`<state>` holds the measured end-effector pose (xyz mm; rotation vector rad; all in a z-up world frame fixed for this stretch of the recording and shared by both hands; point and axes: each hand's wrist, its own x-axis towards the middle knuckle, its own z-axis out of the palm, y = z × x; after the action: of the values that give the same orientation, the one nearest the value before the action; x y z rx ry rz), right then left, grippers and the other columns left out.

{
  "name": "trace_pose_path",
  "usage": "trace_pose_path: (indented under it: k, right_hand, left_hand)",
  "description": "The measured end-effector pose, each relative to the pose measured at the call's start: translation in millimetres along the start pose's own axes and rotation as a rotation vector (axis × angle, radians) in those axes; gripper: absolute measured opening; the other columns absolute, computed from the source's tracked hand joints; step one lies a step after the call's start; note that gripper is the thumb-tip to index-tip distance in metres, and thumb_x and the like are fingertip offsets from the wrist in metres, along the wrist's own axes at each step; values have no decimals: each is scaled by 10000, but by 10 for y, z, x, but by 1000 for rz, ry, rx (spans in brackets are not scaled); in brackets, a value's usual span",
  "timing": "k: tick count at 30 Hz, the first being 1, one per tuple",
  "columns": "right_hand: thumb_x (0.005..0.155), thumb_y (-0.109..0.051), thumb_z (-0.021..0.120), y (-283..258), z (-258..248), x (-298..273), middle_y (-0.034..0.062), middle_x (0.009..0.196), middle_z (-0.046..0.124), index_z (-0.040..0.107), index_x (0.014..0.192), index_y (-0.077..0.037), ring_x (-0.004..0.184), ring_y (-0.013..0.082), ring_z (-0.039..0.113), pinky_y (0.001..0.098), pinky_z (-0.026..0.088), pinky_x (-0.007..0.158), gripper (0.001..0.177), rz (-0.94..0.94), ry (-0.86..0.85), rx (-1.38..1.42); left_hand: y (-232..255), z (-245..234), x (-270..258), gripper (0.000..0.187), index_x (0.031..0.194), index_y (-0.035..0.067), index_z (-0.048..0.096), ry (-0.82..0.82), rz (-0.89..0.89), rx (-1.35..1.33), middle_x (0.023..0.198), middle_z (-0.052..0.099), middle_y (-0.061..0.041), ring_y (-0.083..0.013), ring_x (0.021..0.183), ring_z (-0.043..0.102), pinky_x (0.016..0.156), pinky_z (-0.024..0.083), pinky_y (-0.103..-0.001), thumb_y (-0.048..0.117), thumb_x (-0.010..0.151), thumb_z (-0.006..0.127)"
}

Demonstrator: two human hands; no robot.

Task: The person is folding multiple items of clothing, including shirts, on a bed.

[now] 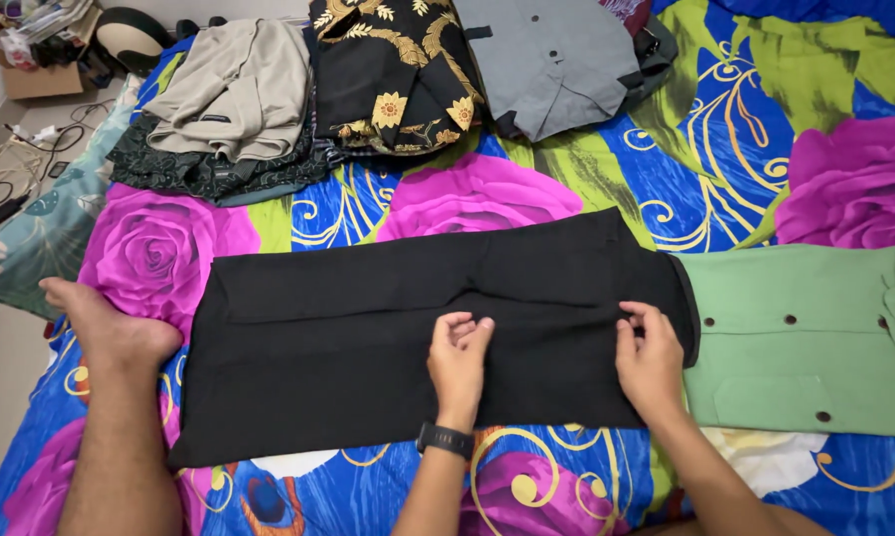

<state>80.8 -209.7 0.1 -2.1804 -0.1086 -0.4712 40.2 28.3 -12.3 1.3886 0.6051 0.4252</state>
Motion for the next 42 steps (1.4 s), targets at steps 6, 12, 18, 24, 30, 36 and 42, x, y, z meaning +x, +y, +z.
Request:
trace_pose_path:
  k: [6, 12, 18, 24, 30, 36, 42]
  right_hand:
    - [922, -85, 692, -170, -36, -3, 137, 931, 632, 663, 1202, -42, 675, 247, 633, 364, 524, 632, 285, 49, -36, -37]
    - [948, -99, 691, -137, -17, -46, 150, 914, 604, 672, 1235, -47, 791, 328, 638, 419, 525, 714, 292, -84, 23, -130]
    - [904, -122, 726, -157, -17, -12, 179, 985, 600, 706, 1192, -89, 833, 342, 649, 402, 535, 704, 291, -296, 13, -168]
    - [953, -141, 685, 197, -6, 83, 36, 850, 595, 608, 1309, -72, 669, 76, 539, 249, 456, 591, 371, 262, -60, 289]
    - [976, -128, 669, 228, -56, 57, 33, 871, 599, 599, 1344, -65, 714, 83, 505, 256, 432, 646, 380, 384, -110, 387]
    - [906, -99, 669, 31, -203, -71, 185, 927, 651, 588, 1339, -76, 830, 344, 673, 419, 551, 772, 441, 102, -187, -126]
    - [849, -136, 669, -229, -234, -65, 274, 1047, 670, 522, 1423, -59, 913, 492, 658, 555, 538, 791, 597, -9, -310, -309]
  left_hand:
    - [25, 41, -51, 234, 1013, 37, 680, -19, 120, 211, 956, 764, -67, -91, 839, 722, 775, 561, -249, 122, 835, 806]
    - [15, 129, -99, 136, 929, 53, 696, 115, 153, 241, 953, 734, -101, -145, 793, 723, 750, 572, -305, 130, 867, 790]
    - [-6, 101, -252, 124, 990, 63, 718, 58, 649, 402, 1145, 580, -123, -236, 947, 669, 826, 553, -337, 61, 873, 756]
    - [132, 144, -164, 148, 1039, 89, 708, 47, 280, 201, 1151, 552, -77, -155, 822, 648, 775, 556, -293, 69, 893, 719]
    - [247, 84, -145, 250, 1104, 118, 692, -55, 138, 318, 1194, 572, -70, -126, 791, 629, 771, 559, -289, 69, 865, 747]
    - [119, 5, -147, 261, 1097, 95, 679, -152, 258, 385, 1185, 576, -82, -143, 802, 653, 761, 572, -297, 4, 853, 673]
    - [149, 19, -232, 244, 1099, 74, 694, -165, 415, 468, 1138, 562, -111, -215, 838, 604, 779, 543, -342, 21, 860, 704]
